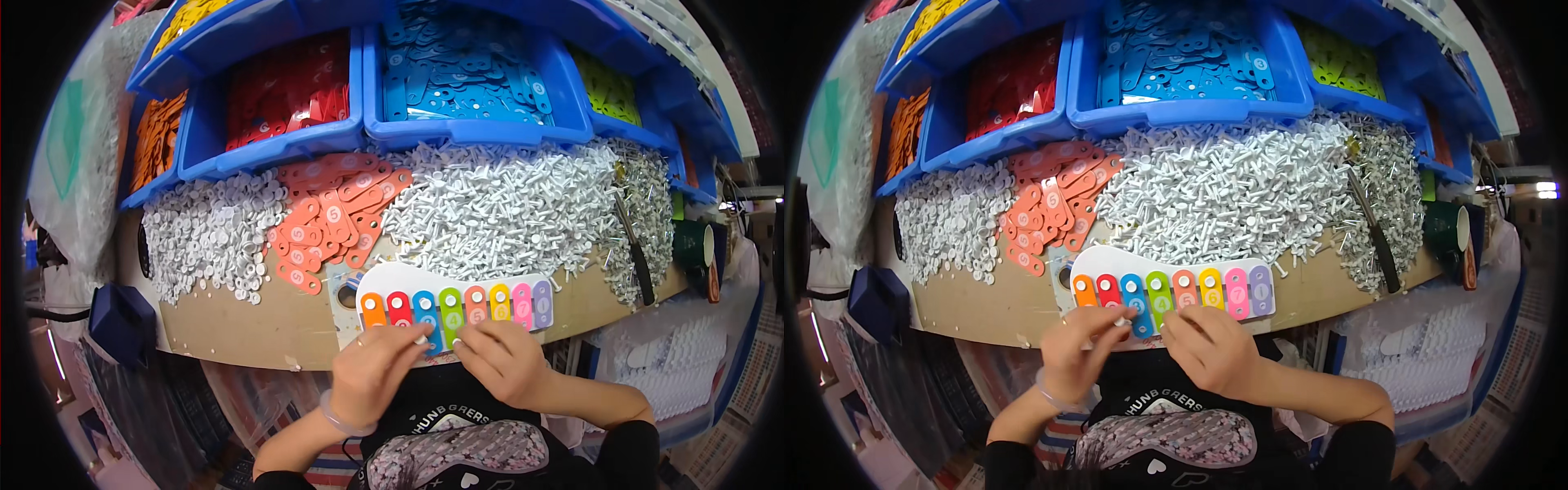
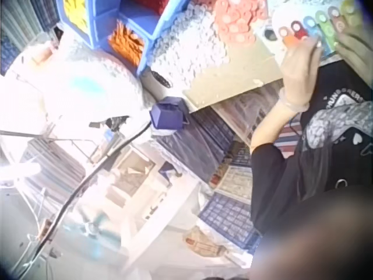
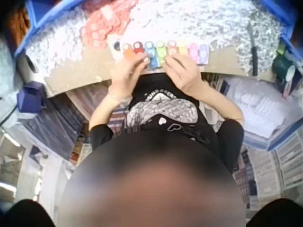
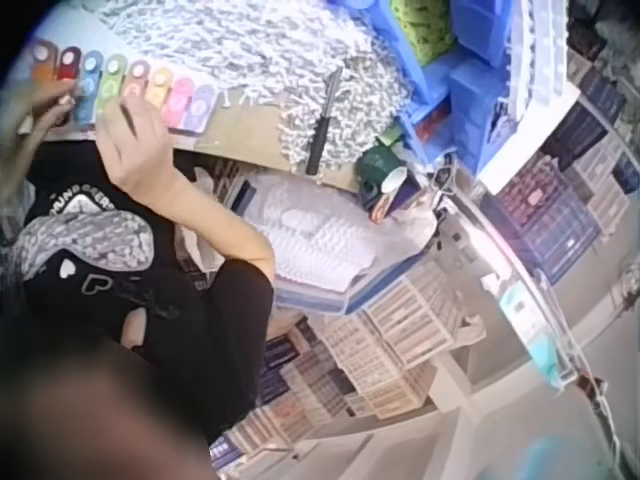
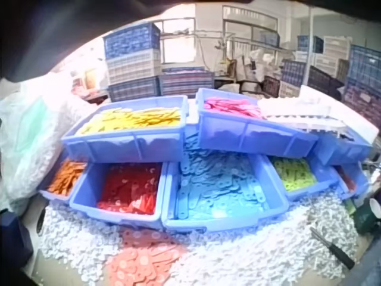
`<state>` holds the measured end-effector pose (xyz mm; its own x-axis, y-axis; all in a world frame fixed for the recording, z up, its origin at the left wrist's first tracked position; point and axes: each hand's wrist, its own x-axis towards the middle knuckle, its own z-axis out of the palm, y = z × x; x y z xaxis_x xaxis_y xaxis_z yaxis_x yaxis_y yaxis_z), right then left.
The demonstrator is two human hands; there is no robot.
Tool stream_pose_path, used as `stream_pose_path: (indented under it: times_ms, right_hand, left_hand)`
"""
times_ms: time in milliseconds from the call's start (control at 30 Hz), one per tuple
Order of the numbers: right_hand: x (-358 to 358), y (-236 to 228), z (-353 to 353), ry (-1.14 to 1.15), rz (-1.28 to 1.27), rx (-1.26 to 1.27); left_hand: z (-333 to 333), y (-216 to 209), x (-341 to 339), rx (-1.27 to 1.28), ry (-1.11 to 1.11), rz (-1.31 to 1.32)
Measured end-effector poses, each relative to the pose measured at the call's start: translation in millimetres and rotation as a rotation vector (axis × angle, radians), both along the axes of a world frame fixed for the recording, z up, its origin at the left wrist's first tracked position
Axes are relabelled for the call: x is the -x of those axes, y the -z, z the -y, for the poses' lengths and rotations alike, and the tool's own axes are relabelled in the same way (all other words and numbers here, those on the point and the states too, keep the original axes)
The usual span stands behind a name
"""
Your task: Assemble a toy xylophone by inserting colored keys and plastic pins into a white base.
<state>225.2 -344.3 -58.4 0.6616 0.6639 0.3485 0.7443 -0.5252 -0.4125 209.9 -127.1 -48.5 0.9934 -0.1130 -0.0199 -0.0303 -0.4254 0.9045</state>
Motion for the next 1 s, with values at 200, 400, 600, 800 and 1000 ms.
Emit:
stream_pose_path:
  times_ms: [200, 400, 600, 800, 1000]
  right_hand:
    - [1, 0, 5, 0.033, 0.011, 0.039]
    - [-62, -10, -7, 0.164, -0.081, -0.037]
    - [-111, 7, -57, 0.124, -0.056, 0.105]
    - [-121, 16, -74, 0.163, 0.064, 0.374]
    - [-117, -7, -60, 0.395, -0.285, -0.12]
  left_hand:
    - [5, 13, 16, -0.458, 0.013, 0.404]
    - [1, 17, 30, -0.643, 0.127, 0.458]
    - [5, 17, 40, -0.763, 0.138, 0.382]
    - [-45, -9, -33, -0.307, 0.234, 0.231]
    - [-28, 27, -124, -0.755, 0.201, 0.319]
